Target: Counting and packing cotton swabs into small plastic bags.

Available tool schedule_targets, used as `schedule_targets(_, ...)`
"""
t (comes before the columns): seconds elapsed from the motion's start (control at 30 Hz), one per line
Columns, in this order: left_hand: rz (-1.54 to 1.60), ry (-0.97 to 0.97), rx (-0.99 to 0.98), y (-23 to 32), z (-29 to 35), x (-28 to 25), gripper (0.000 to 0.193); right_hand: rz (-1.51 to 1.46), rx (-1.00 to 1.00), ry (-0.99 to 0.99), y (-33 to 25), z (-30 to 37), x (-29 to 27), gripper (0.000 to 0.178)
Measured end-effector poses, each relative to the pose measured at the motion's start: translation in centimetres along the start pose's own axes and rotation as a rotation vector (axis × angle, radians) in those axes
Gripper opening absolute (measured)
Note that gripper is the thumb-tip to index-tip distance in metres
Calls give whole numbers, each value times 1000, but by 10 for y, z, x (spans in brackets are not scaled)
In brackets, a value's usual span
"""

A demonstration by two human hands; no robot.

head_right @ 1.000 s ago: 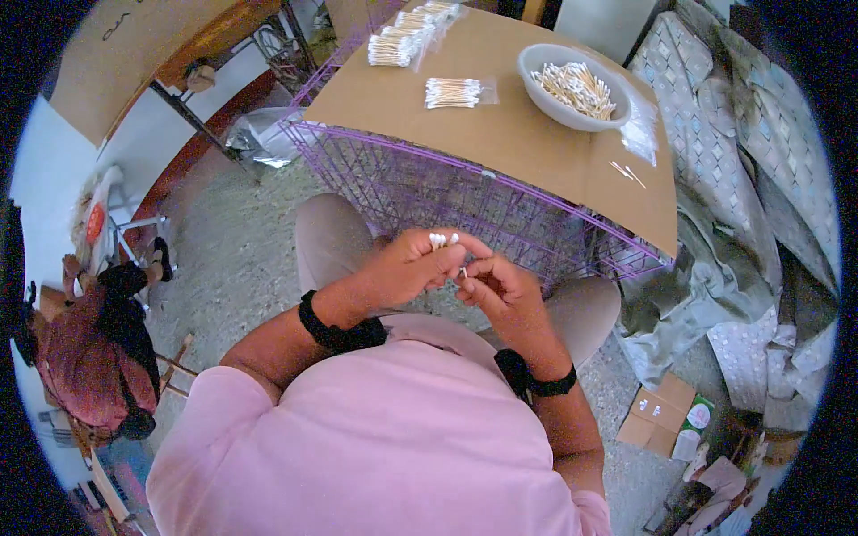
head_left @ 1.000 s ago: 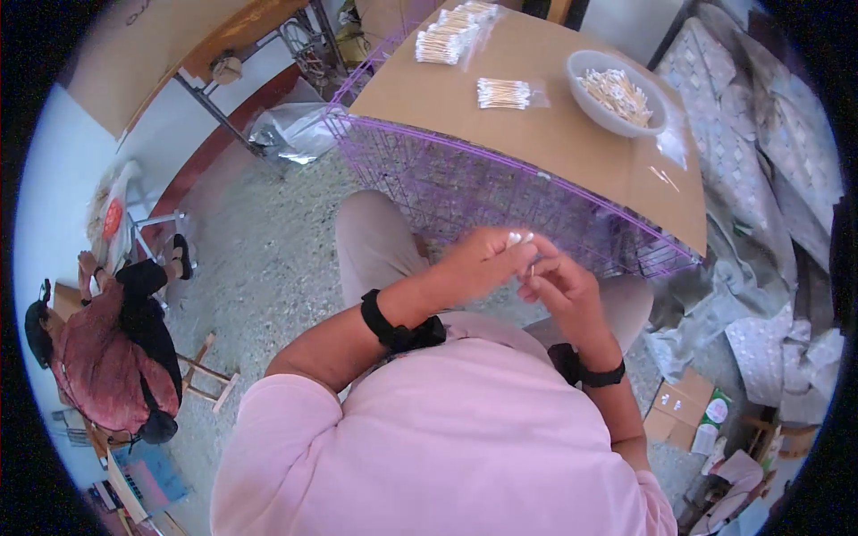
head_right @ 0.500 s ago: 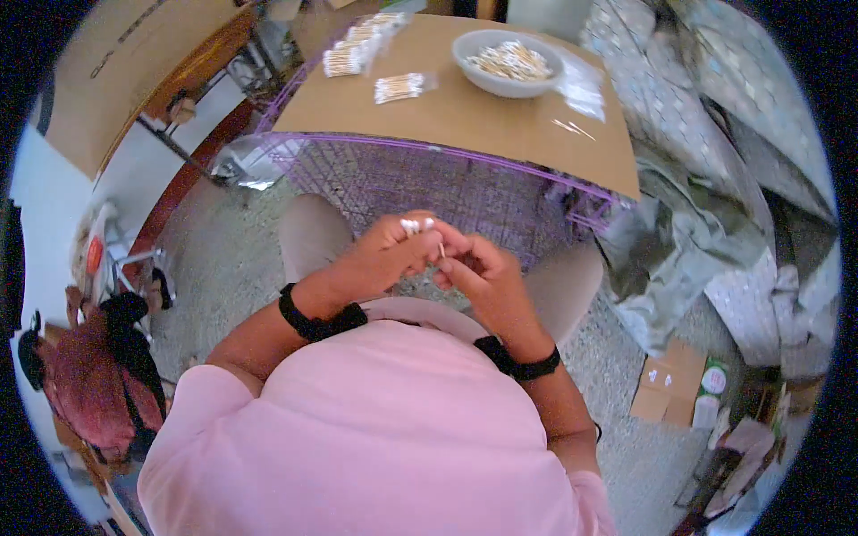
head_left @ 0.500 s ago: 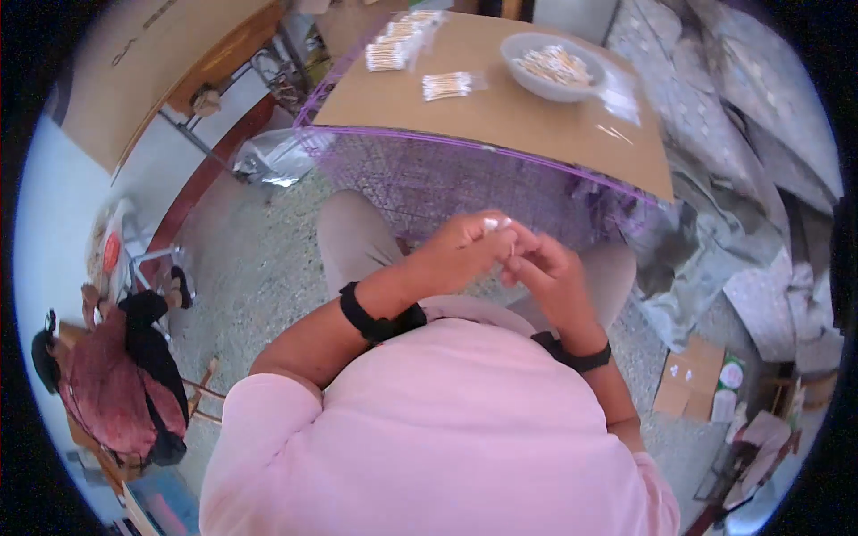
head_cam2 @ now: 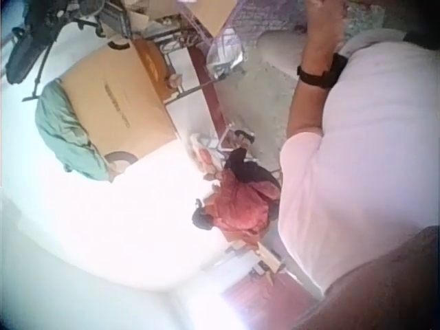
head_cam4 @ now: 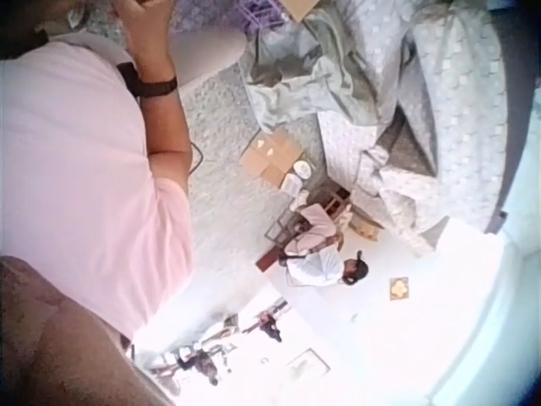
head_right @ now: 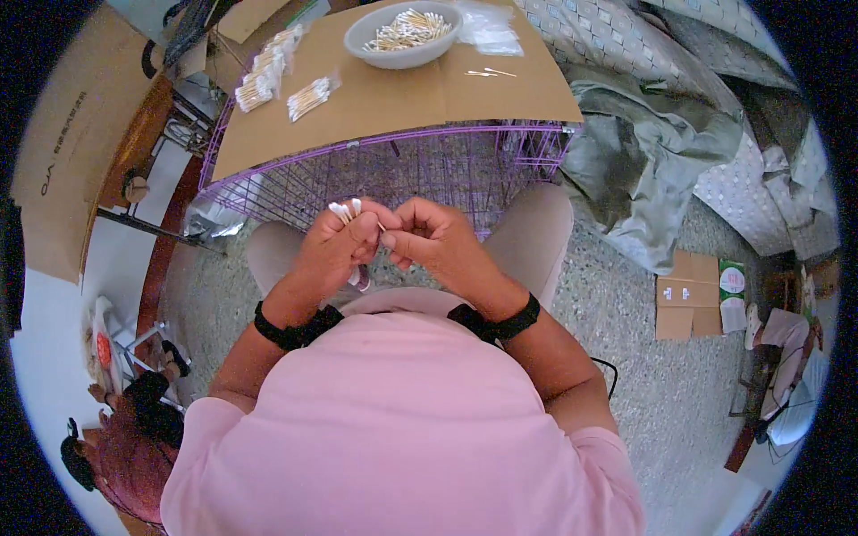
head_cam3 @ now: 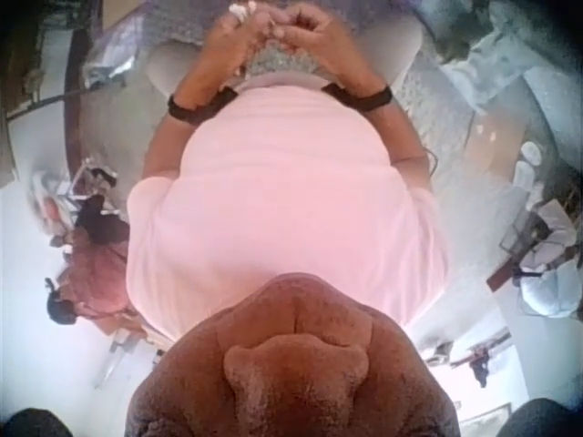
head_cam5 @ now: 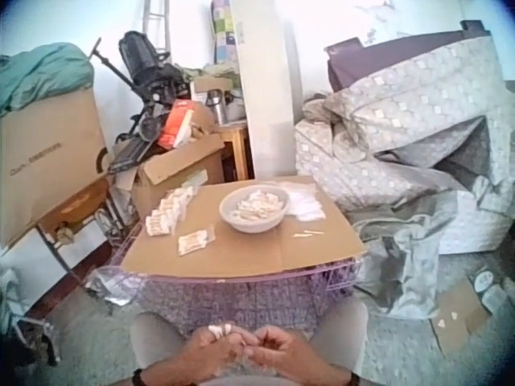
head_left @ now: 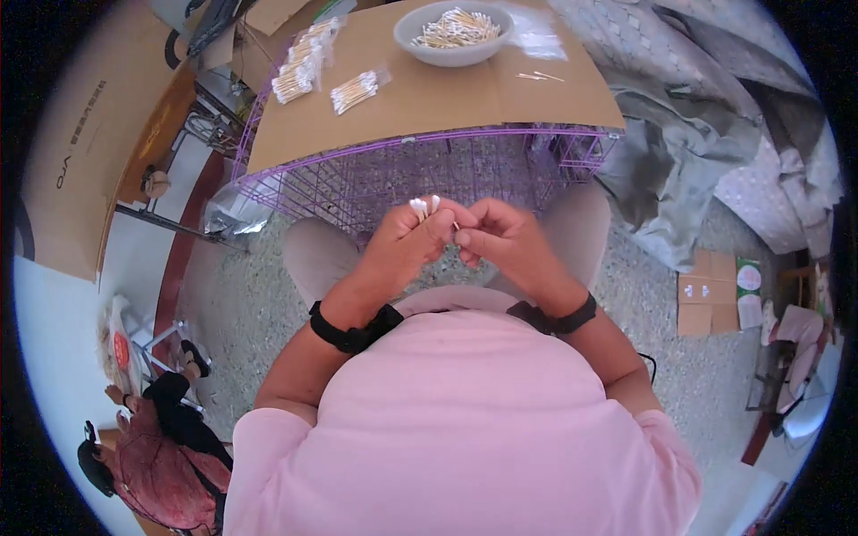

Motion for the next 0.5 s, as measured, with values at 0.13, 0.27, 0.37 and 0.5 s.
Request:
schedule_targets(0.13,200,13,-23,0,-15,-10,28,-6,6,39,0,-10,-6,12)
schedule_targets(0.27,405,36,6,4,-19,-23,32,-11,43,68,1,-20,-8,12)
schedule_targets(0.37,108,175,-63,2,-13,-33,32,249,-11,0,-10,-28,-7,8)
schedule_targets(0.5,-351,267,518,-9,-29,-38,28,864,-198,-40,-25,-34,-6,4)
Point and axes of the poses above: each hand's wrist, its own z-axis away from the middle knuckle, its own x-axis out of the palm, y = z × x, the point moved 5 cm from there along -z, towards the middle knuckle, and after that the axes turned 12 degrees about -x, right-handed, at the moved point
